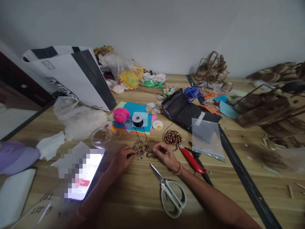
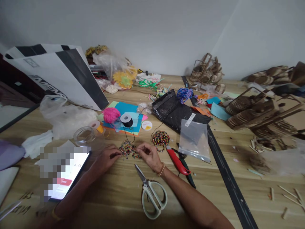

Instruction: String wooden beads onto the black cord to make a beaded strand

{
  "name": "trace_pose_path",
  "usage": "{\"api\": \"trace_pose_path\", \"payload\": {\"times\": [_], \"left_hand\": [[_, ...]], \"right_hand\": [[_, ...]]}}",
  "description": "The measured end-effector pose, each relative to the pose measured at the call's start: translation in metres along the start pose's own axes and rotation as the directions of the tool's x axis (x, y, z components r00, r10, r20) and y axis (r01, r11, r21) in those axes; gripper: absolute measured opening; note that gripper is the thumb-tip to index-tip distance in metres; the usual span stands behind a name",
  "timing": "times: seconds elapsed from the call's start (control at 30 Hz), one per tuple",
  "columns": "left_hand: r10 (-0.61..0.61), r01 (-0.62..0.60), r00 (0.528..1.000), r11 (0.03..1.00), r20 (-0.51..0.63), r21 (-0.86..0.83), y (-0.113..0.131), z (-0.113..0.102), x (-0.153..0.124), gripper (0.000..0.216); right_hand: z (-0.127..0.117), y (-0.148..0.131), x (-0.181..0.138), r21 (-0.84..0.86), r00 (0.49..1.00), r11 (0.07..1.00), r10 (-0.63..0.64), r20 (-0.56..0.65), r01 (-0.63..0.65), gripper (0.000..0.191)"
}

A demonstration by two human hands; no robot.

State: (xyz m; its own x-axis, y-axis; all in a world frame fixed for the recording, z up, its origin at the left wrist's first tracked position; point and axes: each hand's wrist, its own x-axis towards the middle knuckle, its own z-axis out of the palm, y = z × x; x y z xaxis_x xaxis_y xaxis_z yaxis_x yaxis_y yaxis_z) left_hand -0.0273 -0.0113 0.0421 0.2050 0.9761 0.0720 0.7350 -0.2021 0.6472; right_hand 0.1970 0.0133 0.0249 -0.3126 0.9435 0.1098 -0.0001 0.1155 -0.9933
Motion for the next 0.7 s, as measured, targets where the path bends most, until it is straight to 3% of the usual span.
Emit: {"api": "trace_pose_path", "payload": {"times": [0.27, 0.7], "left_hand": [[-0.032, 0.032, 0.999, 0.999, -0.009, -0.003, -0.003, -0.002, -0.001, 0.012], [0.119, -0.107, 0.988, 0.986, -0.093, 0.124, -0.002, 0.016, -0.004, 0.013]], "right_hand": [[0.0, 0.0, 0.0, 0.023, 1.0, 1.0, 0.006, -0.005, -0.006, 0.031], [0.0, -0.002, 0.0, 0.001, 1.0, 1.0, -0.019, 0.004, 0.019, 0.032]]}}
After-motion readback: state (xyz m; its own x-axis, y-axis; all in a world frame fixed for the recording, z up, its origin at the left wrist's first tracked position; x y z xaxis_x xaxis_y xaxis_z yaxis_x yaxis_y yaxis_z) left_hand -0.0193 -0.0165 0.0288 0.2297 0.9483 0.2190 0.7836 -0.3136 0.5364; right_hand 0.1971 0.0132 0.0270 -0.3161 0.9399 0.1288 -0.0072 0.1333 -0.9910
